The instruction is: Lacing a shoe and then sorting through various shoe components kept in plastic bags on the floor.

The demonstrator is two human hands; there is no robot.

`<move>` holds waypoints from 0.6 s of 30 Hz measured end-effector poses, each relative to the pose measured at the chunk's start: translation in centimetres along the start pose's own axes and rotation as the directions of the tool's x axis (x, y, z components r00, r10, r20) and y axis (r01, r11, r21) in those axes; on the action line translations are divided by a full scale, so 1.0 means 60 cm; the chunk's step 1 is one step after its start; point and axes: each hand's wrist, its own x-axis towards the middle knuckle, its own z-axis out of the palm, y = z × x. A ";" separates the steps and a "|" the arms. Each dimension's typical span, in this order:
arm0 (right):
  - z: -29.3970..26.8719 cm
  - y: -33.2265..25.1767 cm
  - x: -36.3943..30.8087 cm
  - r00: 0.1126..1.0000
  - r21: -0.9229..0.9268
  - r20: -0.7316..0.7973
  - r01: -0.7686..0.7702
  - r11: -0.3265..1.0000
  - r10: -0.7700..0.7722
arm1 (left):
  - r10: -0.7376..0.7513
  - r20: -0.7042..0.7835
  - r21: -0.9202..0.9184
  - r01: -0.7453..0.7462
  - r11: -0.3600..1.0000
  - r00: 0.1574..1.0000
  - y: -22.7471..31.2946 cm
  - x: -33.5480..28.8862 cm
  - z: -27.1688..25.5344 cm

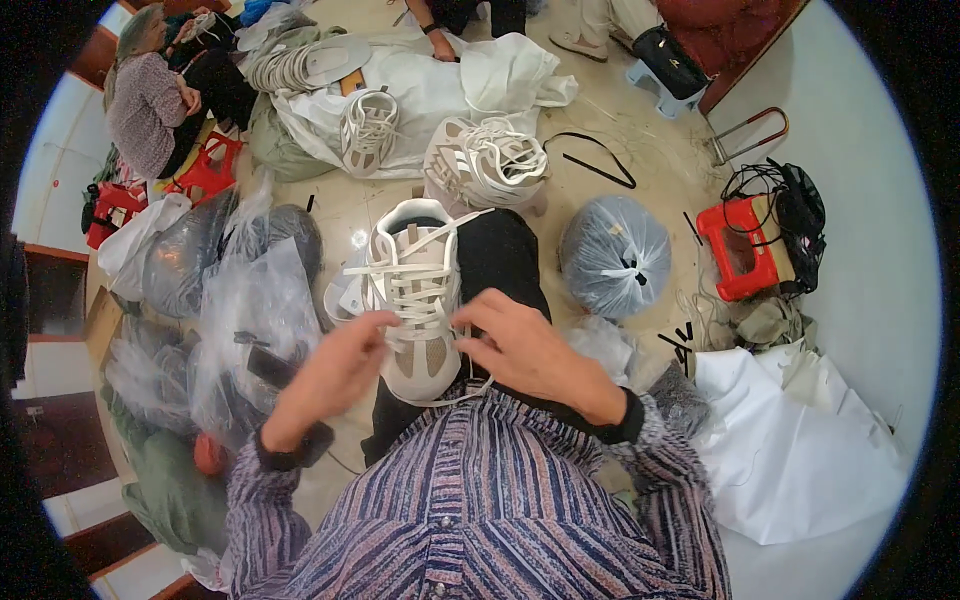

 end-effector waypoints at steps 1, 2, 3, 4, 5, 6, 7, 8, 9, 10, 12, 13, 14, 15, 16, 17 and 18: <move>0.007 -0.009 0.014 0.980 0.188 -0.180 -0.050 0.981 0.084 | -0.066 0.103 -0.045 0.071 0.996 0.992 0.016 0.010 0.012; 0.019 -0.009 0.022 0.980 0.192 -0.183 -0.046 0.980 0.082 | -0.068 0.105 -0.039 0.072 0.997 0.992 0.018 0.016 0.026; 0.033 -0.008 0.025 0.980 0.370 -0.127 -0.097 0.924 0.153 | -0.014 0.087 -0.132 0.025 0.991 0.996 0.015 0.021 0.041; 0.043 -0.005 0.026 0.976 0.533 -0.057 -0.148 0.833 0.211 | 0.037 0.065 -0.222 -0.022 0.975 0.997 0.012 0.025 0.050; 0.048 0.000 0.027 0.973 0.541 -0.057 -0.159 0.826 0.225 | 0.045 0.067 -0.289 -0.024 0.957 0.997 0.011 0.028 0.052; 0.048 0.002 0.026 0.973 0.546 -0.059 -0.157 0.823 0.225 | 0.043 0.072 -0.285 -0.021 0.958 0.996 0.008 0.029 0.055; 0.047 0.005 0.026 0.965 0.560 -0.049 -0.187 0.808 0.257 | 0.003 0.093 -0.342 0.029 0.939 0.996 0.002 0.029 0.057; 0.046 0.008 0.025 0.956 0.572 -0.039 -0.216 0.791 0.290 | -0.037 0.116 -0.398 0.080 0.914 0.993 -0.004 0.029 0.058; 0.046 0.017 0.025 0.955 0.576 -0.042 -0.216 0.788 0.292 | -0.036 0.123 -0.395 0.082 0.915 0.992 -0.010 0.035 0.054; 0.049 0.032 0.025 0.954 0.483 -0.130 -0.177 0.857 0.270 | -0.075 0.011 -0.322 0.075 0.944 0.997 -0.018 0.047 0.046; 0.056 0.054 0.030 0.948 0.382 -0.214 -0.142 0.913 0.237 | -0.104 -0.103 -0.244 0.076 0.967 0.989 -0.030 0.063 0.042; 0.059 0.061 0.035 0.936 0.348 -0.275 -0.115 0.930 0.219 | -0.084 -0.130 -0.151 0.064 0.986 0.988 -0.037 0.067 0.043; 0.062 0.065 0.038 0.921 0.311 -0.335 -0.091 0.946 0.198 | -0.062 -0.155 -0.055 0.054 0.997 0.986 -0.041 0.070 0.045; 0.065 0.065 0.041 0.921 0.311 -0.335 -0.090 0.946 0.198 | -0.061 -0.155 -0.054 0.054 0.997 0.986 -0.043 0.072 0.049; 0.069 0.064 0.046 0.914 0.315 -0.353 -0.083 0.945 0.198 | -0.033 -0.146 0.066 0.043 0.997 0.989 -0.044 0.075 0.054; 0.072 0.064 0.050 0.907 0.318 -0.371 -0.076 0.945 0.198 | -0.006 -0.135 0.185 0.032 0.982 0.991 -0.043 0.077 0.056; 0.075 0.068 0.053 0.905 0.318 -0.375 -0.077 0.945 0.200 | -0.002 -0.132 0.186 0.027 0.982 0.991 -0.042 0.079 0.056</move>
